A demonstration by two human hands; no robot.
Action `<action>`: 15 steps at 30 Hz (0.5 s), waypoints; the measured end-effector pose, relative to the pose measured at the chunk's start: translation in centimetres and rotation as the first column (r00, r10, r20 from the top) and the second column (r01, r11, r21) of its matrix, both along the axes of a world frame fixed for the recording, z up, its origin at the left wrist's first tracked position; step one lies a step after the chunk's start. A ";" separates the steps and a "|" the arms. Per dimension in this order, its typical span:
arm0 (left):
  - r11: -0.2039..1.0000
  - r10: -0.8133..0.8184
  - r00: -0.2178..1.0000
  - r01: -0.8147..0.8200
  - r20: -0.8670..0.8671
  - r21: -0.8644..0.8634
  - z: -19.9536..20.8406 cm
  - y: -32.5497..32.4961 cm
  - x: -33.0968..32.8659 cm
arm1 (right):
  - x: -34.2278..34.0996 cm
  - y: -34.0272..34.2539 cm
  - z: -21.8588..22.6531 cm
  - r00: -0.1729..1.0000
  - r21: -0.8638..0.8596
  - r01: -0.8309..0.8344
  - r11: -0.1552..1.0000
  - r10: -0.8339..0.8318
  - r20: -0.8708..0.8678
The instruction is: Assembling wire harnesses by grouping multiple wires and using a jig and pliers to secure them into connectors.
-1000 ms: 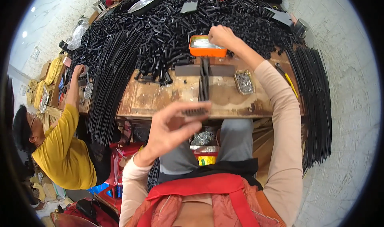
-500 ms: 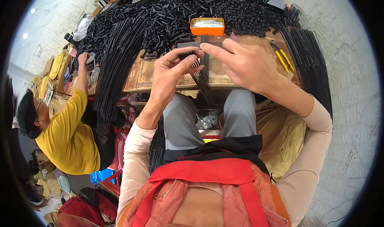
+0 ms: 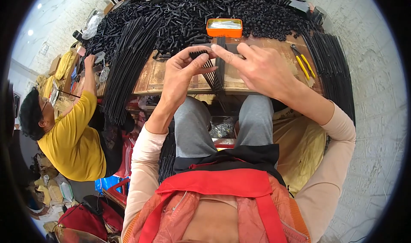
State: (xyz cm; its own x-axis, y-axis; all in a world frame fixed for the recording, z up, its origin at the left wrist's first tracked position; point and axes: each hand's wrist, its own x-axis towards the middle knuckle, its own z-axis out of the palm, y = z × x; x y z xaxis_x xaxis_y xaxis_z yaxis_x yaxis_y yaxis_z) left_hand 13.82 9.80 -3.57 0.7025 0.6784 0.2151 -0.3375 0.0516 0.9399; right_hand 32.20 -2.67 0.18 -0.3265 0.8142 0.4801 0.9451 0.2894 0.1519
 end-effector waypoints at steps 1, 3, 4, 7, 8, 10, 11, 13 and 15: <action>1.000 -0.002 1.000 0.002 -0.002 -0.003 0.0 0.1 0.0 | 0.1 0.1 0.0 0.999 0.019 0.005 1.000 -0.006 0.033; 1.000 -0.004 1.000 0.003 -0.003 -0.006 0.0 0.2 0.1 | 0.2 0.3 0.0 0.998 0.038 0.008 0.999 -0.010 0.067; 1.000 -0.001 1.000 0.001 -0.006 -0.004 0.0 0.2 0.1 | 0.2 0.4 0.1 0.994 0.073 -0.006 0.997 -0.002 0.113; 1.000 0.000 1.000 0.000 -0.002 -0.017 -0.1 0.4 0.1 | 0.2 0.5 0.9 0.982 0.118 -0.053 0.992 0.030 0.187; 1.000 -0.005 1.000 0.005 0.006 -0.030 -0.1 0.5 0.2 | 0.3 0.5 1.1 0.975 0.130 -0.080 0.988 0.050 0.217; 0.999 -0.014 1.000 0.014 0.005 -0.049 -0.2 0.6 0.0 | 0.9 0.5 1.2 0.981 0.145 -0.120 0.982 0.095 0.169; 0.997 -0.022 1.000 0.022 0.003 -0.071 -0.4 0.7 -0.2 | 1.1 0.5 1.2 0.982 0.158 -0.161 0.974 0.142 0.120; 0.996 -0.039 0.999 0.040 0.016 -0.081 -0.4 0.8 -0.3 | 1.2 0.5 1.8 0.984 0.153 -0.171 0.973 0.161 0.079; 0.993 -0.078 0.997 0.078 0.010 -0.091 -0.5 0.5 -0.4 | 1.0 0.6 1.9 0.984 0.143 -0.180 0.973 0.177 0.032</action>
